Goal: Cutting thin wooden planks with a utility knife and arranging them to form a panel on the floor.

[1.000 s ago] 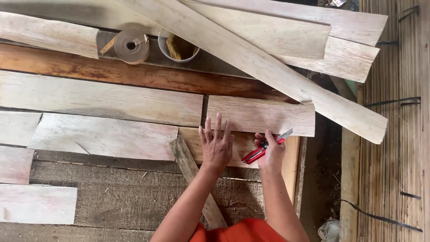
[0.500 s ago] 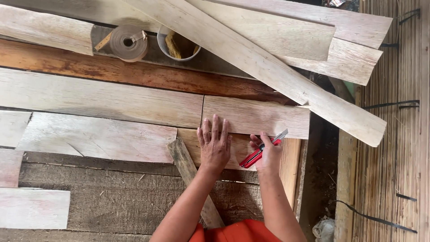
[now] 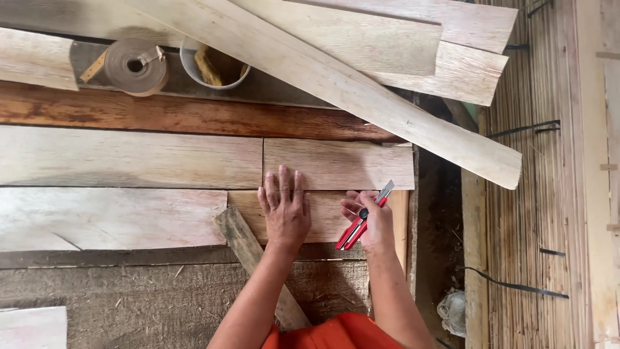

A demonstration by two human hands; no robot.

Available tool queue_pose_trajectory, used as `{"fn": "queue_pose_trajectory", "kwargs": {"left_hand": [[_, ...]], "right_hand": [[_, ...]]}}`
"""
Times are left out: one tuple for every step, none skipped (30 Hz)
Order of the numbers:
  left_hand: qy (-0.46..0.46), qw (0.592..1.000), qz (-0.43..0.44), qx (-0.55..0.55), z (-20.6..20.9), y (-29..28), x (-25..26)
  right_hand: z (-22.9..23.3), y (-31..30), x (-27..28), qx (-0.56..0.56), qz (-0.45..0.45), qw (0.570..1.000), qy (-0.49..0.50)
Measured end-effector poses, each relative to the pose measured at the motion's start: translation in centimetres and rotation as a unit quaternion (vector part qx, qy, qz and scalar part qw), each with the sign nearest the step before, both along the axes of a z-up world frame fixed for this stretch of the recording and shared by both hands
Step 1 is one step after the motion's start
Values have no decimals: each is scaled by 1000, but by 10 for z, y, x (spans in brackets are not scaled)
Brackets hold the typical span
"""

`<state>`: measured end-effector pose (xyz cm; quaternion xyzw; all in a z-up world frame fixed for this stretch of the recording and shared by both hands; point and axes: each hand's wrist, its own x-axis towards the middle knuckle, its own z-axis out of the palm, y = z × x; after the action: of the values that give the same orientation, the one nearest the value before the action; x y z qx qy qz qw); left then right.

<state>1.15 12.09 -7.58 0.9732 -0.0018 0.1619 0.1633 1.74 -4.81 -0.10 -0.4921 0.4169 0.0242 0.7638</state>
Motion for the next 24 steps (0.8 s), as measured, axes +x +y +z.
{"fn": "queue_pose_trajectory", "kwargs": {"left_hand": [[-1, 1000, -2, -1, -1, 0, 0], [2, 1000, -2, -3, -1, 0, 0], [6, 1000, -1, -5, -1, 0, 0], [5, 1000, -1, -4, -1, -1, 0], [6, 1000, -2, 1, -1, -1, 0], [8, 1000, -1, 7, -1, -1, -2], [10, 1000, 1, 8, -1, -1, -1], [4, 1000, 1, 7, 0, -1, -1], [-1, 1000, 2, 6, 0, -1, -1], [0, 1000, 5, 8, 0, -1, -1], [-1, 1000, 4, 8, -1, -2, -1], [-3, 1000, 3, 7, -1, -2, 0], [-2, 1000, 7, 9, -1, -2, 0], [-5, 1000, 5, 10, 0, -1, 0], [-8, 1000, 4, 10, 0, -1, 0], [-8, 1000, 6, 11, 0, -1, 1], [-11, 1000, 7, 11, 0, -1, 1], [-14, 1000, 6, 11, 0, -2, 0], [-13, 1000, 7, 11, 0, -2, -1], [-10, 1000, 5, 10, 0, -2, -1], [-7, 1000, 3, 10, 0, -2, -1], [-7, 1000, 3, 10, -1, -2, -1], [-11, 1000, 0, 6, -2, -2, -1], [-16, 1000, -3, 1, -2, -2, -1]], "right_hand": [[-2, -2, 0, -1, -2, 1000, -1], [-4, -4, 1, 6, -1, 1000, -1], [-6, -6, 1, 13, 0, 1000, -1], [-5, -8, 1, 13, 0, 1000, -1], [-4, -9, 0, 24, -3, 1000, -3], [-3, -10, -1, 35, -4, 999, -3], [0, -11, -2, 36, -2, 999, -1], [3, -12, -3, 45, 1, 999, 0], [7, -13, -4, 54, 4, 999, 2], [6, -13, -6, 56, 8, 998, 3], [6, -13, -7, 57, 14, 998, 4], [6, -14, -8, 57, 20, 998, 5], [6, -15, -8, 59, 24, 998, 6], [6, -15, -9, 57, 26, 998, 6], [6, -16, -10, 56, 28, 998, 5], [3, -16, -10, 57, 30, 998, 5], [-1, -16, -11, 52, 33, 998, 3], [-4, -17, -12, 48, 35, 998, 1], [-5, -16, -13, 48, 36, 998, 2], [-6, -16, -14, 35, 33, 999, -1], [-6, -15, -14, 22, 30, 999, -5], [-6, -13, -17, 22, 30, 999, -4], [-6, -11, -20, -11, 35, 999, -8], [-5, -10, -22, -45, 40, 998, -11]]}}
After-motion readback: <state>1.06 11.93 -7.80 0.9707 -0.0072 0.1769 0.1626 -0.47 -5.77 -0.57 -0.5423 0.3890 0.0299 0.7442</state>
